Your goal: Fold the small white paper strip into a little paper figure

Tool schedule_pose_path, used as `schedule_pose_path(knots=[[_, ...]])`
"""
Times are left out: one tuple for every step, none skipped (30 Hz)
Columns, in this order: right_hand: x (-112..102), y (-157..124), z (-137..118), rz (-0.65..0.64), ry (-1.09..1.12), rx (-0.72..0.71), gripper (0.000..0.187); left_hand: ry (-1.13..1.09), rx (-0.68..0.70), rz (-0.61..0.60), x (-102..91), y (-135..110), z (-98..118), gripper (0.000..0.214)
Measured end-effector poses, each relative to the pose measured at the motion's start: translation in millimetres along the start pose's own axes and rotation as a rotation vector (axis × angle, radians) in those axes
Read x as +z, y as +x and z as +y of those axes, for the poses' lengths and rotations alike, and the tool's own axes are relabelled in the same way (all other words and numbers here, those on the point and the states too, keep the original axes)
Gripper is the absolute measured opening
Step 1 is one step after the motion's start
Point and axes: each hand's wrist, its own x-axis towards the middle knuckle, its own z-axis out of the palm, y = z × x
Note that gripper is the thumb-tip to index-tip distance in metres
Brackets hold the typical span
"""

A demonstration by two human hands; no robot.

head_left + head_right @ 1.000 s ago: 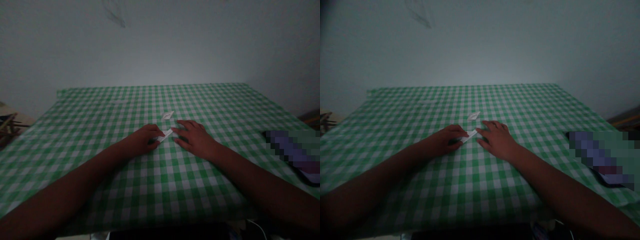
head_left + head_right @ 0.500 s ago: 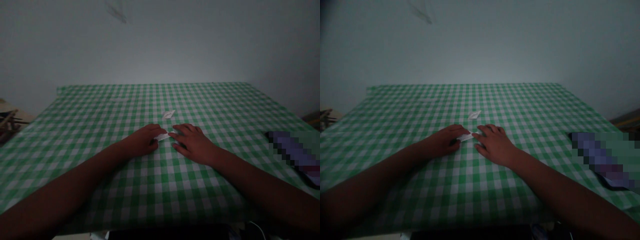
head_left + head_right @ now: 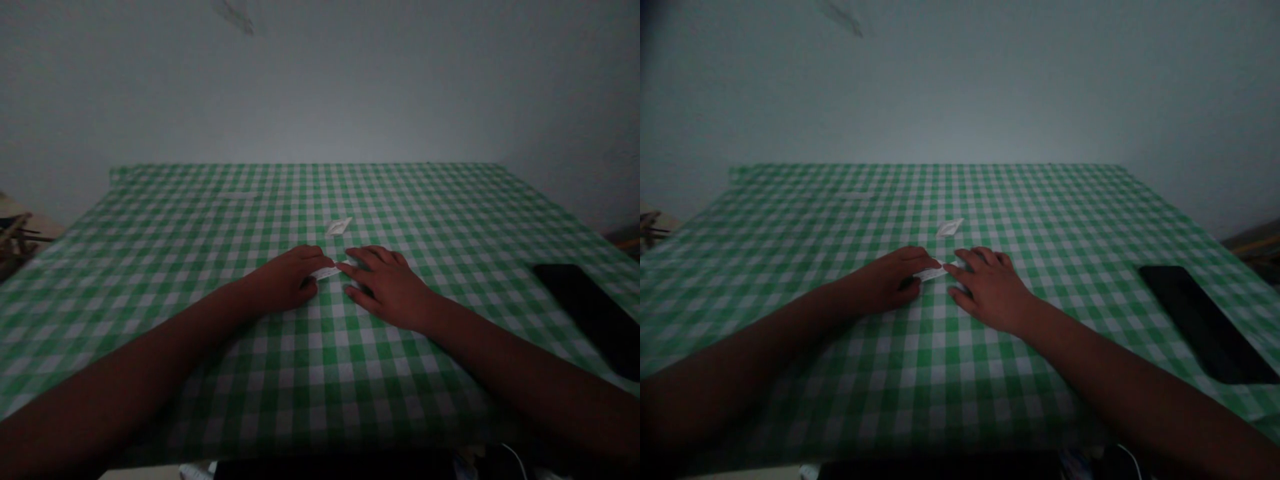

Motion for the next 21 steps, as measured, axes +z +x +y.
schedule_pose_path(knots=[[0.0,0.0,0.0,0.002,-0.002,0.001,0.049,-0.003,0.003,-0.003,0.0,0.1,-0.1,0.045],[0.2,0.0,0.1,0.005,-0.004,0.002,0.049,-0.006,0.008,-0.002,0.1,0.3,-0.3,0.045],[0.3,0.0,0.1,0.007,-0.006,0.002,0.049,-0.008,0.018,-0.001,0.2,0.3,-0.6,0.045],[0.5,-0.1,0.1,0.009,-0.007,0.002,0.049,-0.009,0.03,0.001,0.5,0.3,-1.0,0.046],[0.6,-0.1,0.1,0.01,-0.007,0.001,0.049,-0.009,0.043,0.001,0.9,0.3,-1.5,0.046],[0.7,-0.2,0.0,0.012,-0.007,-0.002,0.049,-0.006,0.056,0.002,1.4,0.2,-2.1,0.046],[0.6,-0.3,0.0,0.013,-0.006,-0.004,0.049,0.0,0.068,0.002,1.9,0.1,-2.6,0.046],[0.4,-0.3,-0.1,0.013,-0.006,-0.006,0.049,0.01,0.077,0.004,2.4,-0.1,-3.0,0.045],[0.2,-0.3,-0.2,0.012,-0.007,-0.007,0.049,0.024,0.082,0.004,2.9,-0.4,-3.0,0.045],[-0.1,-0.2,-0.3,0.008,-0.009,-0.007,0.049,0.044,0.085,0.003,3.4,-0.6,-2.7,0.045],[-0.4,-0.2,-0.3,0.004,-0.011,-0.006,0.049,0.071,0.085,0.001,3.7,-1.0,-2.0,0.045],[-0.6,-0.1,-0.4,-0.001,-0.015,-0.004,0.049,0.1,0.085,-0.004,4.0,-1.3,-1.0,0.045],[-0.8,-0.1,-0.5,-0.004,-0.018,-0.002,0.049,0.131,0.082,-0.012,4.2,-1.6,0.2,0.046],[-1.0,-0.1,-0.6,-0.008,-0.02,0.0,0.049,0.159,0.078,-0.019,4.4,-1.8,1.6,0.046],[-1.1,-0.3,-0.9,-0.012,-0.023,0.0,0.049,0.181,0.075,-0.026,4.5,-1.9,2.9,0.046],[-1.2,-0.6,-1.4,-0.016,-0.025,0.0,0.05,0.197,0.072,-0.032,4.6,-2.0,4.1,0.046],[-1.3,-1.0,-2.0,-0.017,-0.029,0.0,0.05,0.207,0.069,-0.037,4.7,-2.0,5.1,0.046],[-1.5,-1.6,-2.9,-0.017,-0.034,-0.002,0.05,0.213,0.067,-0.038,4.8,-1.9,5.8,0.046],[-1.8,-2.4,-3.9,-0.014,-0.039,-0.005,0.051,0.216,0.069,-0.036,4.9,-1.8,6.2,0.046],[-2.2,-3.4,-5.0,-0.009,-0.045,-0.009,0.051,0.215,0.07,-0.036,5.0,-1.7,6.2,0.046],[-2.5,-4.3,-6.0,-0.002,-0.049,-0.017,0.051,0.213,0.071,-0.034,5.1,-1.7,6.1,0.046]])
